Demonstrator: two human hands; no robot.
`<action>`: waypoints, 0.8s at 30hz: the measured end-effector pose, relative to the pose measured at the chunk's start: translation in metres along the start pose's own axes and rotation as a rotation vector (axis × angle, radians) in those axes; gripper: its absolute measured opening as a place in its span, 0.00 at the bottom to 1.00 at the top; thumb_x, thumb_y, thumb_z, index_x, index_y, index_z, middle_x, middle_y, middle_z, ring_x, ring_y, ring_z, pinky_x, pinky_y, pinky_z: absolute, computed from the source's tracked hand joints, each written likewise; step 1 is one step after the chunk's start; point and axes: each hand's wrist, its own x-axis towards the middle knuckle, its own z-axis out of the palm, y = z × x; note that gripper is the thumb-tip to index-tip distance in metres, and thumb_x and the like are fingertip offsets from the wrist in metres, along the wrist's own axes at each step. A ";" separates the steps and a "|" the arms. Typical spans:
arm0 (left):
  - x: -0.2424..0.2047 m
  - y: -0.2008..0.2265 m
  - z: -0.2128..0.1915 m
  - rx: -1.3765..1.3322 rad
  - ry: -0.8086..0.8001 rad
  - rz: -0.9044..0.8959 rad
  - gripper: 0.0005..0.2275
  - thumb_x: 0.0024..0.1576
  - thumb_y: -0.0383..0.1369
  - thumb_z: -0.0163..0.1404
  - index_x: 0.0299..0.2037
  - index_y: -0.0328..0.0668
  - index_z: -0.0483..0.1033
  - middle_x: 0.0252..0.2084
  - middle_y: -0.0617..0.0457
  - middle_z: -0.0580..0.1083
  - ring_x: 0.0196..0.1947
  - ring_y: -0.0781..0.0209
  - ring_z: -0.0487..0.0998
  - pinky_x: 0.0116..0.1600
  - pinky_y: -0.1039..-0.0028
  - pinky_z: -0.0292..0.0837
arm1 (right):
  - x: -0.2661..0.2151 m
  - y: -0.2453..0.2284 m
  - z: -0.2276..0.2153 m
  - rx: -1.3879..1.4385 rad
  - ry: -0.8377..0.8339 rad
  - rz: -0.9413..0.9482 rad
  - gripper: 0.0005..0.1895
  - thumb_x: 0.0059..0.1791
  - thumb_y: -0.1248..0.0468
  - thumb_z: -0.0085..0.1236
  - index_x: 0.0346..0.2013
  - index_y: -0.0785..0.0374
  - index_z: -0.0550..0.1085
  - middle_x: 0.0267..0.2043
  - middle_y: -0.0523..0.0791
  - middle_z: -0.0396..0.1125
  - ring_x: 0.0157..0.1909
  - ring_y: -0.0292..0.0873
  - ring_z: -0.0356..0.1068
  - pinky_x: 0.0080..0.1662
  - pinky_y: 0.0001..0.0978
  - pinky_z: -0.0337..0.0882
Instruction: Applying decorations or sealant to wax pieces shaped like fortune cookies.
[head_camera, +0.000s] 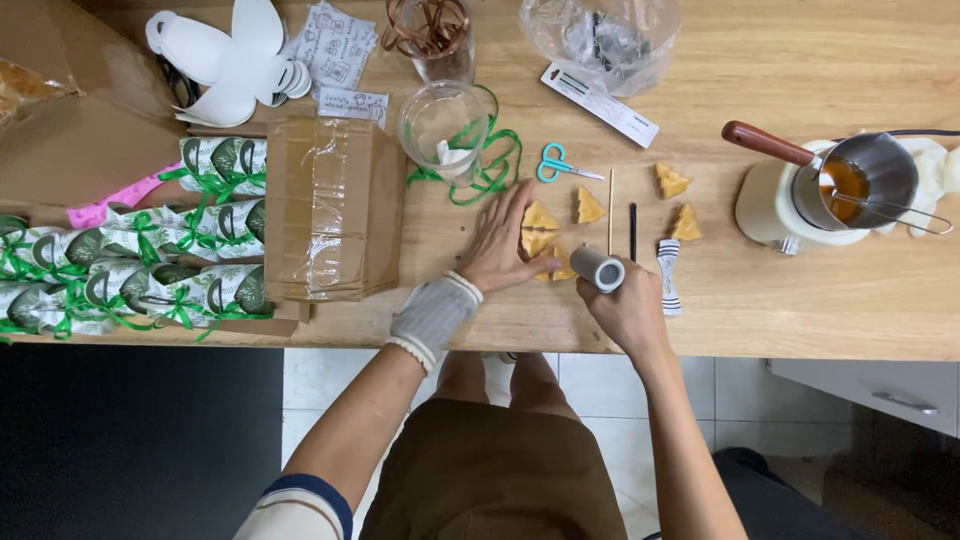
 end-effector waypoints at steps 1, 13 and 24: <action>-0.006 0.004 -0.002 0.024 0.032 0.060 0.54 0.44 0.56 0.65 0.73 0.31 0.48 0.72 0.37 0.53 0.73 0.40 0.52 0.74 0.50 0.44 | 0.003 -0.005 -0.003 -0.016 -0.027 0.003 0.14 0.42 0.62 0.64 0.38 0.69 0.79 0.30 0.58 0.74 0.33 0.56 0.76 0.38 0.44 0.74; 0.037 0.017 0.036 0.140 0.082 0.228 0.39 0.51 0.50 0.63 0.70 0.43 0.62 0.75 0.46 0.57 0.75 0.42 0.54 0.77 0.51 0.47 | 0.012 0.009 -0.019 -0.042 0.022 0.002 0.16 0.42 0.62 0.65 0.40 0.68 0.80 0.32 0.59 0.74 0.36 0.60 0.76 0.40 0.46 0.73; 0.059 0.027 0.030 0.368 -0.184 0.117 0.23 0.53 0.50 0.60 0.49 0.41 0.74 0.50 0.47 0.73 0.57 0.51 0.70 0.63 0.58 0.62 | 0.008 0.019 -0.027 0.029 0.041 0.066 0.14 0.43 0.62 0.65 0.37 0.71 0.79 0.31 0.58 0.74 0.36 0.56 0.78 0.40 0.44 0.74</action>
